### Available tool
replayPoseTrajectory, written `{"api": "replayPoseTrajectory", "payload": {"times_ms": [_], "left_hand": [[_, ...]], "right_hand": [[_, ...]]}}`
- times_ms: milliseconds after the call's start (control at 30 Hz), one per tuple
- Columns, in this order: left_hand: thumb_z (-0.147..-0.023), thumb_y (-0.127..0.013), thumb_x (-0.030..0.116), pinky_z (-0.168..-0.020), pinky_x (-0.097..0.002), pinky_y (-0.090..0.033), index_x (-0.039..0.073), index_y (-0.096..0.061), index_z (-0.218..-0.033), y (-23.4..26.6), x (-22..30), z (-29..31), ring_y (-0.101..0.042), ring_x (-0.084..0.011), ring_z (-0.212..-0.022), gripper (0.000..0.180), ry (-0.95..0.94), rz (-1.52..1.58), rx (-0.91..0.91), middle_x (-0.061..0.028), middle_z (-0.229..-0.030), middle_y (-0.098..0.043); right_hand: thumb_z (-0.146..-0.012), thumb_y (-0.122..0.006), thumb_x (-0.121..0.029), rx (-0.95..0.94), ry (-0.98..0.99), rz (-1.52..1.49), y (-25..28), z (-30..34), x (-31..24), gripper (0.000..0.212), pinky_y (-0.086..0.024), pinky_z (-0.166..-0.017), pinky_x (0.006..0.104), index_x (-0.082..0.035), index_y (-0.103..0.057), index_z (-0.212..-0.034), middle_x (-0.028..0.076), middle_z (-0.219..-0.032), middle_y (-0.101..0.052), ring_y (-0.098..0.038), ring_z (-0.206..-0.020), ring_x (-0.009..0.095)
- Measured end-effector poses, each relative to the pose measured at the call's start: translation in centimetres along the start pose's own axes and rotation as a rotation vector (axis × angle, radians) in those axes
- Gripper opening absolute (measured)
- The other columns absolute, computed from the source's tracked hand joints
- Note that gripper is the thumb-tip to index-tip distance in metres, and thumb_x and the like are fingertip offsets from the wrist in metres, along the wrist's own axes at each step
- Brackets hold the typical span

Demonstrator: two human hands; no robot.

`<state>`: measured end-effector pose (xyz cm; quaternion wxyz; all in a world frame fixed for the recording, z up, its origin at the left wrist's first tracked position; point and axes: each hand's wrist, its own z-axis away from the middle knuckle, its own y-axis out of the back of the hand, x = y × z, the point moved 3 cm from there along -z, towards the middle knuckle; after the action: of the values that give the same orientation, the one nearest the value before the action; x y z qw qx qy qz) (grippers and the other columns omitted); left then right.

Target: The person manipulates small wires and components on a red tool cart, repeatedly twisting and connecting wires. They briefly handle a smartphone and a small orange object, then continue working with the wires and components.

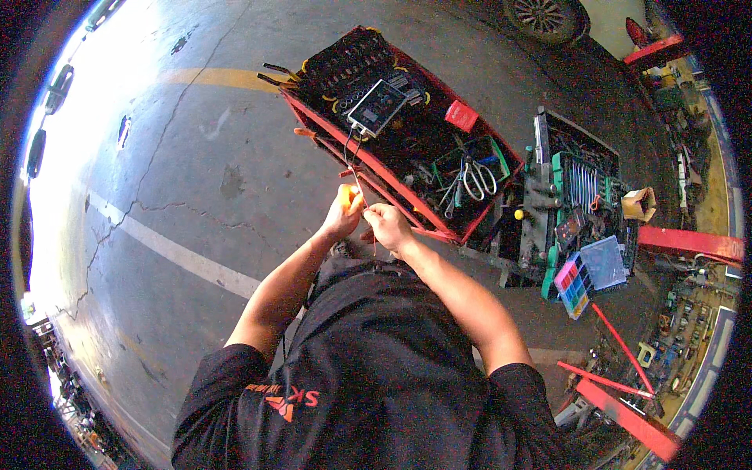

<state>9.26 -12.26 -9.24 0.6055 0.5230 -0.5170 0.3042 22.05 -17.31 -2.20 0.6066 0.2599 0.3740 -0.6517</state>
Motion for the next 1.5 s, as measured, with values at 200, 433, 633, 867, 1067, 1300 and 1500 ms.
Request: {"api": "replayPoseTrajectory", "payload": {"times_ms": [200,433,633,867,1067,1300,1500], "left_hand": [[-0.093,-0.054,0.022,-0.065,-0.0402,-0.045,0.0,-0.043,-0.105,0.3,3.2,-0.8,-0.055,-0.0272,-0.072,0.028,0.26,0.127,-0.107,-0.0192,-0.08,-0.055],[-0.093,-0.056,0.024,-0.063,-0.041,-0.044,0.0,-0.041,-0.101,0.4,2.8,-1.0,-0.053,-0.0272,-0.068,0.03,0.141,0.123,-0.067,-0.0186,-0.076,-0.054],[-0.092,-0.057,0.019,-0.069,-0.0416,-0.048,-0.003,-0.044,-0.105,0.2,2.2,-1.1,-0.06,-0.0337,-0.076,0.028,0.194,0.076,-0.103,-0.0234,-0.087,-0.06],[-0.091,-0.056,0.017,-0.074,-0.0443,-0.048,-0.002,-0.043,-0.106,0.5,2.5,-0.9,-0.06,-0.0393,-0.085,0.027,0.142,0.028,-0.136,-0.0261,-0.094,-0.059],[-0.092,-0.052,0.018,-0.067,-0.0461,-0.045,0.0,-0.038,-0.101,0.7,2.7,-0.7,-0.057,-0.0392,-0.075,0.025,0.047,0.003,-0.136,-0.025,-0.082,-0.054],[-0.092,-0.053,0.019,-0.068,-0.047,-0.046,-0.002,-0.039,-0.101,0.6,2.7,-0.4,-0.058,-0.0405,-0.076,0.027,0.02,-0.019,-0.166,-0.0264,-0.084,-0.055],[-0.092,-0.054,0.021,-0.073,-0.0457,-0.048,-0.002,-0.04,-0.103,0.3,1.9,-0.3,-0.06,-0.0412,-0.083,0.029,0.115,-0.062,-0.167,-0.0274,-0.089,-0.058]], "right_hand": [[-0.096,-0.051,-0.02,0.065,0.157,0.287,1.9,-1.7,2.4,0.023,-0.053,-0.055,0.0293,0.0,-0.061,-0.09,0.003,-0.074,-0.061,-0.063,-0.059,0.014],[-0.096,-0.052,-0.022,0.104,0.29,0.543,1.7,-1.6,1.4,0.025,-0.051,-0.054,0.0281,0.0,-0.062,-0.091,0.006,-0.069,-0.064,-0.063,-0.057,0.012],[-0.094,-0.052,-0.025,0.109,0.248,0.572,1.6,-1.2,1.0,0.027,-0.05,-0.053,0.029,0.0,-0.063,-0.092,0.007,-0.069,-0.066,-0.063,-0.057,0.014],[-0.09,-0.054,-0.026,0.152,0.223,0.665,0.7,0.5,-1.7,0.029,-0.048,-0.06,0.0336,0.0,-0.065,-0.093,0.01,-0.067,-0.064,-0.064,-0.064,0.017],[-0.091,-0.053,-0.025,0.14,0.211,0.598,0.3,0.9,-2.2,0.028,-0.049,-0.056,0.0327,0.001,-0.064,-0.091,0.01,-0.066,-0.064,-0.064,-0.06,0.018],[-0.092,-0.052,-0.022,0.13,0.27,0.619,1.5,-0.7,0.4,0.027,-0.052,-0.053,0.0307,0.002,-0.063,-0.088,0.01,-0.068,-0.066,-0.066,-0.057,0.018],[-0.092,-0.052,-0.023,0.166,0.304,0.676,1.4,-0.2,-0.1,0.027,-0.052,-0.054,0.0319,0.001,-0.063,-0.088,0.01,-0.067,-0.065,-0.065,-0.058,0.018]]}}
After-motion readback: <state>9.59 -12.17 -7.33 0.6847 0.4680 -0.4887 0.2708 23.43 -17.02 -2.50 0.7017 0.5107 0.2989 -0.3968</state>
